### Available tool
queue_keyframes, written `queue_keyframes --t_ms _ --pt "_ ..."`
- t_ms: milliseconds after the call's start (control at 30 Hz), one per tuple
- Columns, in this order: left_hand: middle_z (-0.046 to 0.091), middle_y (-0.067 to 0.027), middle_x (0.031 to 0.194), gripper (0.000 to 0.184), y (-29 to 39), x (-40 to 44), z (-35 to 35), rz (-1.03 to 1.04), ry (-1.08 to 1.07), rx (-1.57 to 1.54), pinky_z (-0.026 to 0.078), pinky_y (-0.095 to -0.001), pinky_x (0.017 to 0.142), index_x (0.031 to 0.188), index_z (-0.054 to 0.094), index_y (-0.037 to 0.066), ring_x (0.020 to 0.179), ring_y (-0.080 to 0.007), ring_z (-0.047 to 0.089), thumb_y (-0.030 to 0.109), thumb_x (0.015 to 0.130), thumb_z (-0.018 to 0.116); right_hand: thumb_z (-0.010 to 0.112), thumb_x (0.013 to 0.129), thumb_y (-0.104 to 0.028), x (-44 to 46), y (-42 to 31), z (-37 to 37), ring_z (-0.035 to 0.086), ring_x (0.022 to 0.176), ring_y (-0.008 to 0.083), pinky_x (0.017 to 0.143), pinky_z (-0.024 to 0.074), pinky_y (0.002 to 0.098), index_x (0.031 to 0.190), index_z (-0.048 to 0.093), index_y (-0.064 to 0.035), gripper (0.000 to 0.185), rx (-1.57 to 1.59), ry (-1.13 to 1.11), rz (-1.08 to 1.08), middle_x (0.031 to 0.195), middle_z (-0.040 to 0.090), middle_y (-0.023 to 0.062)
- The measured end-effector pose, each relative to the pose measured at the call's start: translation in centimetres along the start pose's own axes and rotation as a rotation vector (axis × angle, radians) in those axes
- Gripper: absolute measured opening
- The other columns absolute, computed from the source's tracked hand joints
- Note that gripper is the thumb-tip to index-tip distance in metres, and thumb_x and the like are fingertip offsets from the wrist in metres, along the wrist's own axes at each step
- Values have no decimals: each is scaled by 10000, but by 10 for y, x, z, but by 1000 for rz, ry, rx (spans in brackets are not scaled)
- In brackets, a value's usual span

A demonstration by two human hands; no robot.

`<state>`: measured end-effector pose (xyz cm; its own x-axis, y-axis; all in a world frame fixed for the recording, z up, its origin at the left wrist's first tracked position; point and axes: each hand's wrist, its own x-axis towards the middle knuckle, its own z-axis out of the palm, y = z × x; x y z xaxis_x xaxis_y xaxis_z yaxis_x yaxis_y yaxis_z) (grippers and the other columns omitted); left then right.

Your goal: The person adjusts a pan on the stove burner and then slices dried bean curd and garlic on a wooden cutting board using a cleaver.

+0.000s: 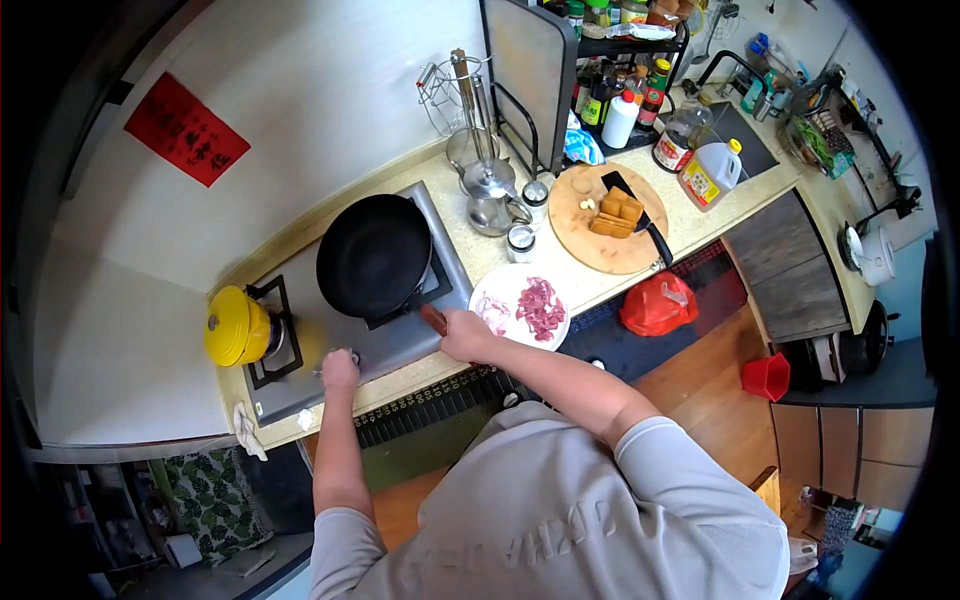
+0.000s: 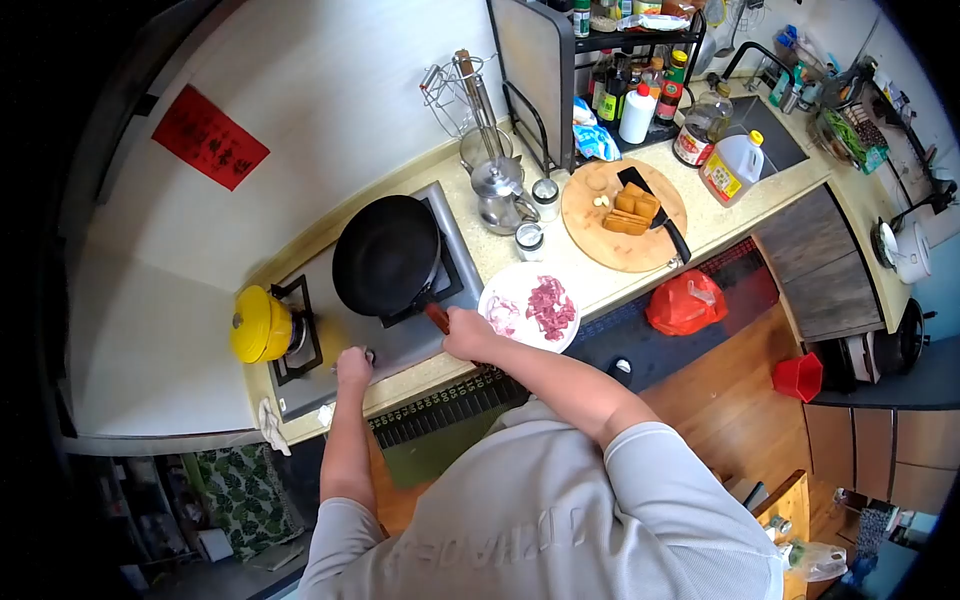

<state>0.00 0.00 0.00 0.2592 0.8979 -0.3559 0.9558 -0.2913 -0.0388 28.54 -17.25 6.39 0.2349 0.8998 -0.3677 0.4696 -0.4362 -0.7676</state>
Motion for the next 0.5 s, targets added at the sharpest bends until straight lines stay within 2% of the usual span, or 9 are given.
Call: queue_keyframes --t_ms 67,100,167,267,367,467,500 --pt "675 -183 1258 181 -5 2 12 138 15 46 528 -412 1009 1015 793 105 1237 -333 608 167 864 714 636 844 -84 -2 -1 -3 682 1027 465 895 537 515 1093 609 25 273 15 17 6 1036 705 302" --pt "677 -167 1246 174 -31 12 -1 199 95 72 529 -417 1004 1004 795 106 1231 -331 608 148 862 704 638 843 -84 12 -15 10 682 1027 465 896 538 516 1092 608 26 274 49 28 -28 1036 704 304" --pt "681 -136 1224 170 -34 6 17 359 192 39 529 -428 995 983 797 108 1219 -327 609 110 857 684 642 840 -86 10 -9 11 682 1027 465 898 539 518 1090 606 29 277 42 40 -18 1036 702 309" --pt "673 -105 1232 174 -36 -3 8 486 169 69 524 -424 1001 947 805 103 1216 -316 606 68 838 674 654 838 -94 6 -21 14 682 1042 462 910 542 517 1088 606 27 282 73 21 26 1048 702 312" --pt "646 -142 1277 269 -38 0 11 501 125 36 505 -427 1028 1045 787 98 1210 -343 597 77 785 721 648 827 -101 7 -25 32 683 1019 471 893 539 519 1101 605 29 307 131 64 40 1018 701 313" --pt "622 -194 1292 393 -28 -10 15 593 430 22 491 -436 1039 1155 738 83 1194 -383 588 118 765 772 662 828 -112 9 -29 43 685 1017 475 886 544 519 1113 583 29 327 184 55 66 1016 701 316" --pt "615 -205 1293 420 -22 -13 13 548 440 -18 486 -444 1041 1183 722 82 1194 -394 583 130 770 778 664 829 -113 9 -31 46 686 1015 475 884 545 520 1120 576 28 334 201 54 78 1018 700 317"
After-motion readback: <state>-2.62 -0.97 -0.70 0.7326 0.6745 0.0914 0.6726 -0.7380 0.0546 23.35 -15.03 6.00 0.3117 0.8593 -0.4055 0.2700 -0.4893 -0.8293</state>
